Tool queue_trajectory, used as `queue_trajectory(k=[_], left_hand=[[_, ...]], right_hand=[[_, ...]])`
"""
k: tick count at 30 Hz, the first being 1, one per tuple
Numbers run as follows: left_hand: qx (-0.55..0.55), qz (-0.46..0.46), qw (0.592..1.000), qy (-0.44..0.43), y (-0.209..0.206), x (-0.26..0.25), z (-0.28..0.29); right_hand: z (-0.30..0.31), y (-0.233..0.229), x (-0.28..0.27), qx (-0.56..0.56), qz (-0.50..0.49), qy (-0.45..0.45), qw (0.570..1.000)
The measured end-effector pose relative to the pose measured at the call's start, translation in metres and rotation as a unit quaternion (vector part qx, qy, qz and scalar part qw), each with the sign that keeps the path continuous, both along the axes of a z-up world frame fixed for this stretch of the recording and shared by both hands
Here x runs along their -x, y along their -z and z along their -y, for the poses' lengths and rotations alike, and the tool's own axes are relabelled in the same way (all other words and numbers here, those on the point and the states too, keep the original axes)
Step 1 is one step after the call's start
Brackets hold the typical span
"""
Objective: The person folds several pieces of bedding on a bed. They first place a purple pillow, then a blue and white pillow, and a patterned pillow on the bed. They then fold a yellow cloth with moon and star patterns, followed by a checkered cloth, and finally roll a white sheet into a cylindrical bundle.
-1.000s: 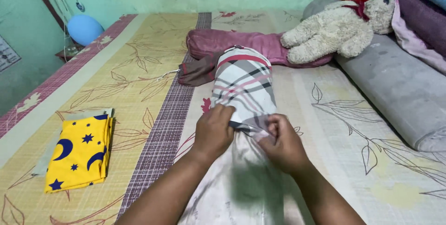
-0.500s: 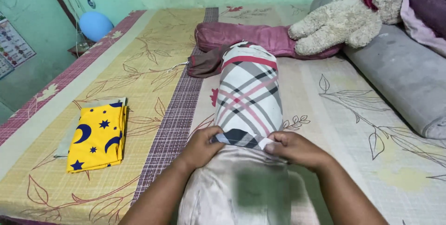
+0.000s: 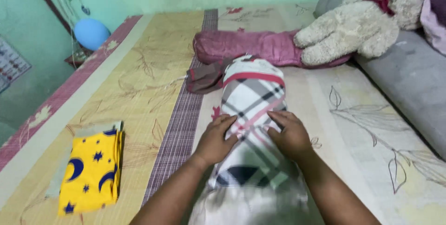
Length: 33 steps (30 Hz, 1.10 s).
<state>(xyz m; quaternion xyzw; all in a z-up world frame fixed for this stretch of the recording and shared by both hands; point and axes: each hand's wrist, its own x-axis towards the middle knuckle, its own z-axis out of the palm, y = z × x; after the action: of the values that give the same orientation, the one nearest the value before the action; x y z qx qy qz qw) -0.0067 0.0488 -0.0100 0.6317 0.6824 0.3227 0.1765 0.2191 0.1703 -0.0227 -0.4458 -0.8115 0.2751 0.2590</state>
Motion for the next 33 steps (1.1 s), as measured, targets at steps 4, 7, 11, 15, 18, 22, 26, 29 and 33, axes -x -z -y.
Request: queue_trajectory(k=[4, 7, 11, 15, 18, 22, 26, 29, 33], left_hand=[[0.024, -0.035, 0.999, -0.009, 0.023, 0.009, -0.05], [0.012, -0.033, 0.999, -0.015, 0.018, 0.01, -0.05], [0.038, 0.054, 0.998, 0.025, -0.005, 0.024, -0.037], [0.19, 0.141, 0.964, 0.123, -0.005, 0.03, -0.014], [0.193, 0.138, 0.958, 0.158, -0.006, 0.029, -0.013], [0.034, -0.012, 0.998, 0.045, 0.025, 0.041, -0.045], [-0.1, 0.005, 0.99, -0.094, 0.056, 0.057, -0.063], [-0.094, 0.059, 0.992, -0.06, 0.049, 0.055, -0.053], [-0.07, 0.108, 0.99, -0.064, 0.044, 0.052, -0.047]], right_hand=[[-0.034, 0.028, 0.008, -0.078, 0.041, 0.053, 0.995], [-0.034, 0.032, 0.006, -0.136, 0.049, 0.063, 0.987], [-0.021, -0.003, 0.007, 0.096, 0.126, 0.056, 0.986], [-0.002, -0.053, 0.009, 0.212, 0.163, -0.091, 0.959], [-0.008, -0.067, 0.016, 0.291, 0.151, -0.057, 0.943], [-0.049, -0.005, 0.029, 0.048, 0.099, -0.065, 0.992], [-0.042, -0.001, 0.049, 0.046, 0.13, 0.012, 0.99], [-0.04, -0.01, 0.042, 0.067, 0.118, 0.011, 0.991], [-0.032, -0.036, 0.03, 0.22, 0.091, 0.047, 0.97]])
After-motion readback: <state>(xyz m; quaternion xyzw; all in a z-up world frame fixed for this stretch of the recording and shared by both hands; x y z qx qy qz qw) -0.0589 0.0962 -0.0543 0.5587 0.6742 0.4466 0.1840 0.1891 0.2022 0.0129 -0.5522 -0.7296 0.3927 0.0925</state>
